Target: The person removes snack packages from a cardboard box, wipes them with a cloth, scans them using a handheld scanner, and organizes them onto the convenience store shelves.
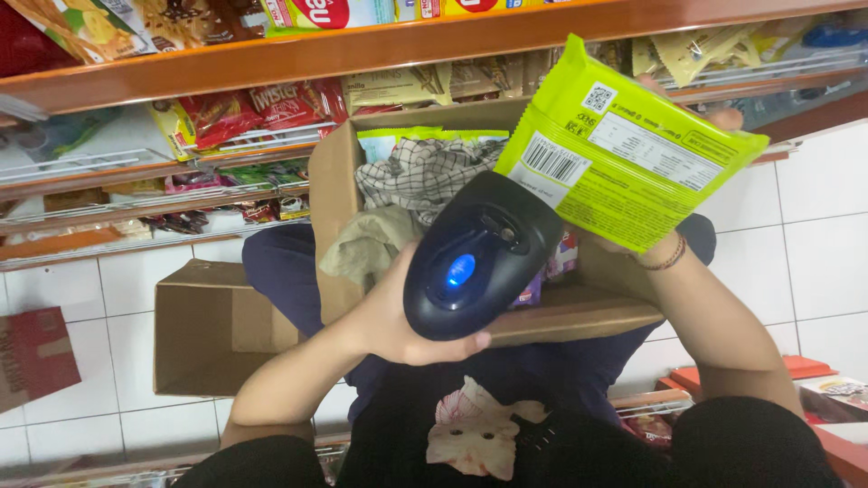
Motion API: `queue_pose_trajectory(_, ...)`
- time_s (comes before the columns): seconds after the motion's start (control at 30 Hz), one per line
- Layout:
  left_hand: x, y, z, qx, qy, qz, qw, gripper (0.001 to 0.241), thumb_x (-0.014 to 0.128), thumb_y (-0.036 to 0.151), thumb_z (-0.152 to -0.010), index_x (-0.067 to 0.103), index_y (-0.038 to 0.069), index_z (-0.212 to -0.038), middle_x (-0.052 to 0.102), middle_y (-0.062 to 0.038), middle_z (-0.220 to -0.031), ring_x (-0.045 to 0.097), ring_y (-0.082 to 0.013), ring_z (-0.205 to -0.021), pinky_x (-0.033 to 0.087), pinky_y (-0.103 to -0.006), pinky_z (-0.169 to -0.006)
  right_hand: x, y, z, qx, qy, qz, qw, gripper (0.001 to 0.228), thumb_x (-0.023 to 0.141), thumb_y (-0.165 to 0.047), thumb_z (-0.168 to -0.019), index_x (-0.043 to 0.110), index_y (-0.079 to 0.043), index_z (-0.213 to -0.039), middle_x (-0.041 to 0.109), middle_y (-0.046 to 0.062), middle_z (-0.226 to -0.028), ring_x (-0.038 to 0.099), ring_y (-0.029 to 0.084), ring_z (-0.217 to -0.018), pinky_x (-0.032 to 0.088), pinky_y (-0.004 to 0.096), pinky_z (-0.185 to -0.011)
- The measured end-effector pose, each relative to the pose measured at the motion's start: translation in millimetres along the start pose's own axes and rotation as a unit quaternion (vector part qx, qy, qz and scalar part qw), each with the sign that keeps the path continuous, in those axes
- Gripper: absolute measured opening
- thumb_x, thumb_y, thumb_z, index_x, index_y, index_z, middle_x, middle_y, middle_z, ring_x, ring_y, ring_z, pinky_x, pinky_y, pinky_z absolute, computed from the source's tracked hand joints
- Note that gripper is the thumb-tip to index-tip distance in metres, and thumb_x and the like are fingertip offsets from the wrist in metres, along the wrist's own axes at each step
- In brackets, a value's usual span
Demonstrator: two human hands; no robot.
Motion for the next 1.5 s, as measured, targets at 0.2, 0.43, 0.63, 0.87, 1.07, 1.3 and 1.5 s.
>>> queue_pose_trajectory(0.2,2.8,9.0,-3.8,0.031,-0.009,-0.074,0.997,0.04,0.085,0.02,-0.077,0.063,0.004,-0.106,0.069,-0.006,-0.096,0.069,-0.0182,-0.081,0.056,-0.0319,-0.084,39.2,-17.5,-31.7,-0.003,0.017,0.065,0.998,0.09,0.08,-0.038,-0.086,0.027,-0.021,-0.158,0.04,0.007,-0.154,0.043,0.026,-0.141,0.038,0.046,-0.117)
queue_pose_trajectory(0.43,-0.4,16.0,-0.4,0.024,-0.007,-0.084,0.996,0.047,0.087,0.021,-0.074,0.064,0.002,-0.111,0.07,-0.008,-0.103,0.071,-0.0226,-0.092,0.056,-0.0337,-0.091,54.7,-28.4,-37.8,-0.031,0.019,0.095,0.995,0.101,0.086,-0.037,-0.079,0.022,-0.023,-0.156,0.038,0.006,-0.154,0.044,0.024,-0.141,0.037,0.045,-0.121)
queue_pose_trajectory(0.63,-1.7,17.4,-3.1,0.068,0.035,-0.19,0.979,0.059,0.089,0.021,-0.074,0.064,-0.003,-0.121,0.068,-0.019,-0.124,0.067,-0.0339,-0.122,0.054,-0.0421,-0.11,46.0,-50.4,-35.2,-0.218,0.038,0.249,0.943,0.111,0.091,-0.037,-0.072,0.018,-0.025,-0.155,0.036,0.006,-0.154,0.045,0.023,-0.14,0.036,0.045,-0.124)
queue_pose_trajectory(0.87,3.4,-48.7,-6.5,-0.163,0.058,-0.406,0.897,0.11,0.09,0.018,-0.062,0.03,-0.009,-0.151,0.053,-0.027,-0.119,0.062,-0.0456,-0.107,0.054,-0.0471,-0.09,35.2,-47.8,-17.6,-0.282,0.025,0.357,0.89,0.124,0.093,-0.03,-0.062,0.016,-0.028,-0.159,0.038,0.003,-0.143,0.049,0.019,-0.131,0.04,0.04,-0.117)
queue_pose_trajectory(1.07,26.8,-64.5,-8.3,-0.164,-0.032,-0.51,0.844,0.118,0.087,0.016,-0.064,0.02,-0.001,-0.16,0.055,-0.025,-0.116,0.062,-0.042,-0.107,0.055,-0.0467,-0.088,37.0,-33.1,-8.2,-0.143,0.041,0.312,0.938,0.131,0.1,-0.033,-0.069,0.009,-0.021,-0.162,0.038,0.001,-0.134,0.045,0.014,-0.123,0.043,0.033,-0.113)
queue_pose_trajectory(1.3,-4.8,-20.4,-25.5,-0.073,0.058,-0.368,0.925,0.078,0.084,0.035,-0.087,0.047,-0.003,-0.144,0.061,-0.021,-0.111,0.067,-0.0351,-0.094,0.055,-0.0434,-0.08,76.9,-41.8,-26.3,-0.03,0.035,0.181,0.982,0.087,0.068,-0.005,-0.104,0.006,-0.01,-0.165,0.036,0.007,-0.153,0.042,0.016,-0.142,0.037,0.034,-0.125)
queue_pose_trajectory(1.5,-28.2,22.5,-50.8,0.008,0.192,-0.314,0.93,0.039,0.078,0.017,-0.094,0.06,-0.003,-0.123,0.061,-0.015,-0.104,0.065,-0.0229,-0.079,0.054,-0.0338,-0.071,92.7,-63.7,-38.0,-0.007,0.03,0.124,0.992,0.08,0.042,0.018,-0.091,0.019,-0.003,-0.165,0.038,0.006,-0.157,0.038,0.014,-0.153,0.031,0.032,-0.132)
Point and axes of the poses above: each hand's wrist, its own z-axis away from the middle knuckle, its own x-axis out of the palm, y = z × x, the point moved 7 cm from there along -z, towards the middle knuckle
